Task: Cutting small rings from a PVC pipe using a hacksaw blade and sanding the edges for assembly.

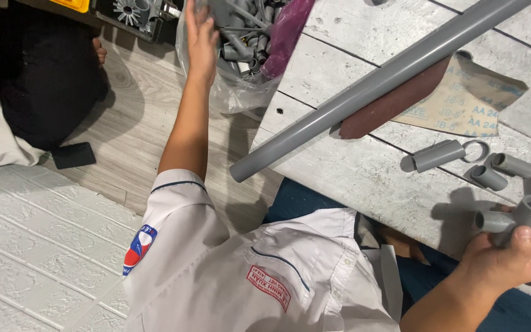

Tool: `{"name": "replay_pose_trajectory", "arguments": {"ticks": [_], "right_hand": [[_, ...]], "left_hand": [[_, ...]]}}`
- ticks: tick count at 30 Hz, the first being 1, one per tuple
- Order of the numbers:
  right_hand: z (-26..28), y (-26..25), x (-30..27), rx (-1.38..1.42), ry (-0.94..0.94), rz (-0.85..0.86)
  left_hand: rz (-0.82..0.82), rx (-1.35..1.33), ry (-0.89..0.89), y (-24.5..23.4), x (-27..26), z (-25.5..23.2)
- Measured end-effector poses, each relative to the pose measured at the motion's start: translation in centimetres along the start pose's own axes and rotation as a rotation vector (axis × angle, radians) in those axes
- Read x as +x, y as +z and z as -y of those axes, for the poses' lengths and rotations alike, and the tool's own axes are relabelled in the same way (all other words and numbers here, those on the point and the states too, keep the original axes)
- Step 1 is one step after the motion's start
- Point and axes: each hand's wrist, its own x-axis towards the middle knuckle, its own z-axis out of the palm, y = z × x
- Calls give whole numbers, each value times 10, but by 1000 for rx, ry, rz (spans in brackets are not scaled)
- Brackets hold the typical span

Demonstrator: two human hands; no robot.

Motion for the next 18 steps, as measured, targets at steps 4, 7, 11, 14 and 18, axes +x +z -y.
{"name": "replay_pose_trajectory", "arguments": {"ticks": [4, 7, 11, 14, 18], "right_hand": [[1, 2, 0, -14, -17, 10], [2, 3, 0, -20, -20, 8], [4, 4, 0, -42, -22, 13], [1, 3, 0, -37, -41, 5], [-4, -2, -1, -52, -79, 35]], "left_hand": [[-180, 769, 148, 35, -20, -39], [7, 1242, 137, 52, -48, -60], [303, 1597, -454, 34, -58, -56], [326, 1610, -635, 32, -56, -64], [291, 1682, -648, 22, -56, -57]]}}
